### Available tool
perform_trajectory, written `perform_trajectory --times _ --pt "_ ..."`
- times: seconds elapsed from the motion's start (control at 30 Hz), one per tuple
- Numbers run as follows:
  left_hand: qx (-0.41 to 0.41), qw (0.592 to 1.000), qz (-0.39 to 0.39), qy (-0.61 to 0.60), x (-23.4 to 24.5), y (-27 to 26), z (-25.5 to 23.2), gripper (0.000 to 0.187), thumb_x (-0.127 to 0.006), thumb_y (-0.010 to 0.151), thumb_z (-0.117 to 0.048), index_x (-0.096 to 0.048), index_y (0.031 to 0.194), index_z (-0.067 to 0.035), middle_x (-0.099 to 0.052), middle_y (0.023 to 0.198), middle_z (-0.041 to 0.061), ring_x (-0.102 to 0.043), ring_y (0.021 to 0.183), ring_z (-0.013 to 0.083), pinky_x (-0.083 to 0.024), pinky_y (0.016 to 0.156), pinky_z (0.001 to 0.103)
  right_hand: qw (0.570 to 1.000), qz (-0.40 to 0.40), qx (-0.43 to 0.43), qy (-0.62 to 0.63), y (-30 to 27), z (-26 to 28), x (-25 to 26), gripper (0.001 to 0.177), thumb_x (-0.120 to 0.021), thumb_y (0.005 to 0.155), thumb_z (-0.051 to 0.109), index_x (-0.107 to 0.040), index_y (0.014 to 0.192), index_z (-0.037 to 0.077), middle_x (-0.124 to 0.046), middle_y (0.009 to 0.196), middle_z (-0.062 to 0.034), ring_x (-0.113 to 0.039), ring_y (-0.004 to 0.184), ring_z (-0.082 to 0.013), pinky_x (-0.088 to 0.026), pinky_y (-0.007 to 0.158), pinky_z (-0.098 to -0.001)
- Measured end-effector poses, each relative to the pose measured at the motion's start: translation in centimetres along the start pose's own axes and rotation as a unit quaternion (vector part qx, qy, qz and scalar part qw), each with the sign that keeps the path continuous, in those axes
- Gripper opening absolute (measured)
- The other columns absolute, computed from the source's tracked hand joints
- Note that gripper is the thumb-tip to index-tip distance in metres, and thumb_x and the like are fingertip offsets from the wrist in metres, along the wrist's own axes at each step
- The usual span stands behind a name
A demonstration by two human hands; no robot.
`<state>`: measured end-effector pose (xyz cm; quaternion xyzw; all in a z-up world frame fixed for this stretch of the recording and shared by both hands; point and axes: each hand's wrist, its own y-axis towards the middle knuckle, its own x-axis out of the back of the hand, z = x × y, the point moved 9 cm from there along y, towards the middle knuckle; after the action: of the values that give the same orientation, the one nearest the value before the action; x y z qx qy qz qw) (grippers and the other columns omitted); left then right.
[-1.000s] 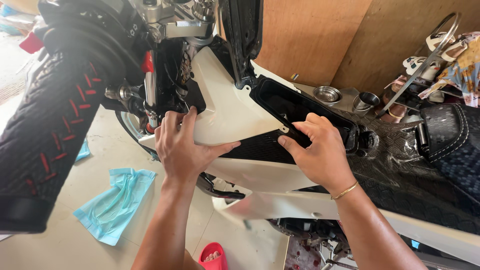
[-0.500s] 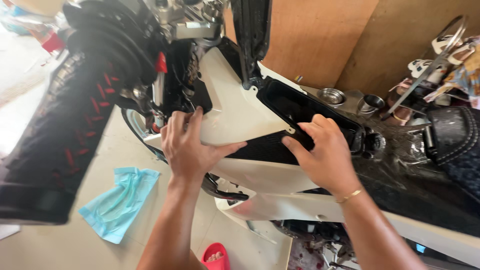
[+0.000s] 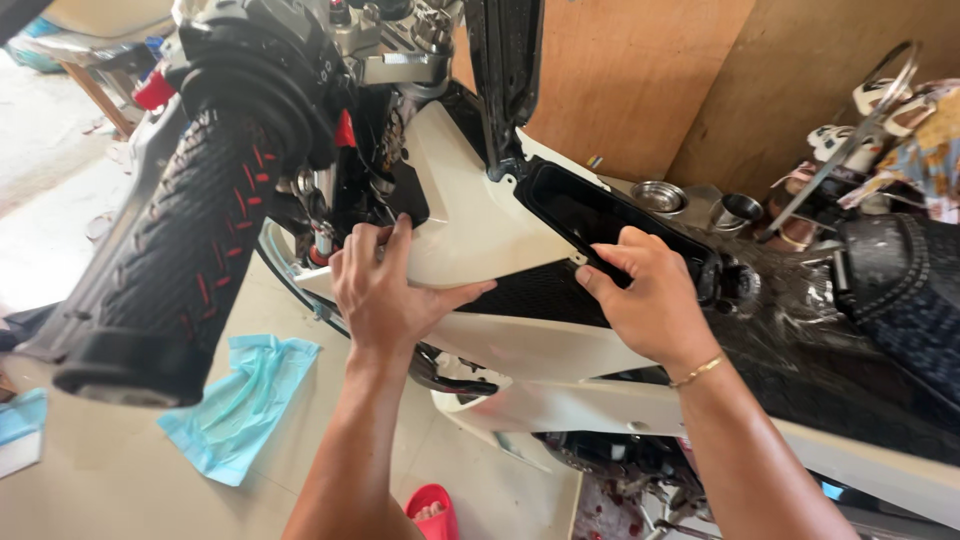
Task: The person uses a screwdriver to remove screws from the motorcycle's side panel, then detaches and reattaches the panel, aligning it with the frame and securing it with screws.
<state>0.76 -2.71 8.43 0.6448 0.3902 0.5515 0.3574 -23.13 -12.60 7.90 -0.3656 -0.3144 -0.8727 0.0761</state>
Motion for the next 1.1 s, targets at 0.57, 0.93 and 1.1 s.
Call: perform_trajectory --times 0.57,0.93,1.1 --pt "0.017 1.000 0.010 -0.021 -0.2 0.2 0.5 0.101 -0.088 0.050 -0.079 -0.075 0.112 0.000 -0.057 0.099 0.007 -0.060 0.098 0.0274 -0.048 0.087 0.045 0.971 0.202 -0.099 0.077 2.4 -2.6 -0.9 0.027 -0.081 0.082 0.021 -0.074 0.084 -0.005 -0.052 0.068 -0.0038 -0.047 0.063 -0.0142 -0.041 0.059 -0.0334" --pt "0.014 1.000 0.013 -0.001 0.4 0.4 0.6 0.102 -0.085 0.051 -0.081 -0.076 0.112 0.000 -0.056 0.101 0.009 -0.059 0.100 0.0291 -0.048 0.088 0.045 0.968 0.217 -0.117 0.038 3.0 -2.4 -1.3 0.032 -0.083 0.080 0.025 -0.076 0.084 -0.005 -0.060 0.065 -0.0056 -0.050 0.062 -0.0144 -0.044 0.060 -0.0347" --pt "0.017 1.000 0.026 0.001 0.9 0.1 0.1 0.100 -0.086 0.051 -0.081 -0.076 0.111 -0.001 -0.057 0.102 0.009 -0.059 0.102 0.0291 -0.048 0.089 0.047 0.978 0.192 -0.086 0.002 2.8 -2.1 -0.5 0.037 -0.083 0.078 0.029 -0.075 0.092 -0.004 -0.069 0.070 -0.0102 -0.061 0.063 -0.0173 -0.049 0.062 -0.0352"
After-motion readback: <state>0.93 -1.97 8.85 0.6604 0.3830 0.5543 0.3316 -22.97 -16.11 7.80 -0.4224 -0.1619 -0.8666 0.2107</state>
